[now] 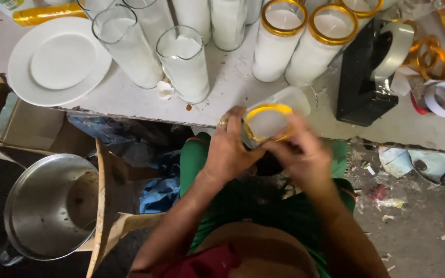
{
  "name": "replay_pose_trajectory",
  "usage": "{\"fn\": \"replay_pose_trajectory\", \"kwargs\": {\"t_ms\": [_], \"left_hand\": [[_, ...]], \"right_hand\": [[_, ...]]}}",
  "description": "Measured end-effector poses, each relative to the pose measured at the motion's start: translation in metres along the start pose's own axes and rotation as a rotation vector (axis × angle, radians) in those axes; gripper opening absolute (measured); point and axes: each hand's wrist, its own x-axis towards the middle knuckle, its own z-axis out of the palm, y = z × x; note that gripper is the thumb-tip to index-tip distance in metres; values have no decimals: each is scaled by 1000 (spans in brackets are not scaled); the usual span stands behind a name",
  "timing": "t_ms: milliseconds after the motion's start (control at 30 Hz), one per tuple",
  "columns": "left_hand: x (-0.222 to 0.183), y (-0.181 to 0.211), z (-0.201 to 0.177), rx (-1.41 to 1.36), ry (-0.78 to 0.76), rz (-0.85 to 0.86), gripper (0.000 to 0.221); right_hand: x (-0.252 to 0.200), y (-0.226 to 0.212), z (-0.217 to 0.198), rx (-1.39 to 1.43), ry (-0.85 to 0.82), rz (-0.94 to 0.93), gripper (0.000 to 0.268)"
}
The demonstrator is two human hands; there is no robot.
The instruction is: Placing gold lids onto glass candle jars and organizing them on a production table.
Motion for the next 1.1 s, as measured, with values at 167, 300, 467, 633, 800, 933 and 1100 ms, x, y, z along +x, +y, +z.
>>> {"fn": "replay_pose_trajectory", "kwargs": {"t_ms": [167,300,467,633,800,933,1100], "left_hand": [[-5,9,-5,18,59,6,91],[-3,17,0,-171,61,25,89],[-16,10,4,-139,184,114,77],[-14,4,7,-62,273,232,74],[-25,22,-8,-139,40,8,95],[-29,21,5,-235,127,113,67],[-26,17,7,-88,156,155,77]], "right_hand": [[32,68,-45,-24,163,-173,63],[18,-28,-9,168,-75,107,73],[27,73,-41,191,115,-99,77],[38,-25,-29,149,-211,47,14],[33,79,-39,-18,297,-19,78],[20,8,-22,4,-188,-162,22],[47,78,-36,96,240,-47,73]]}}
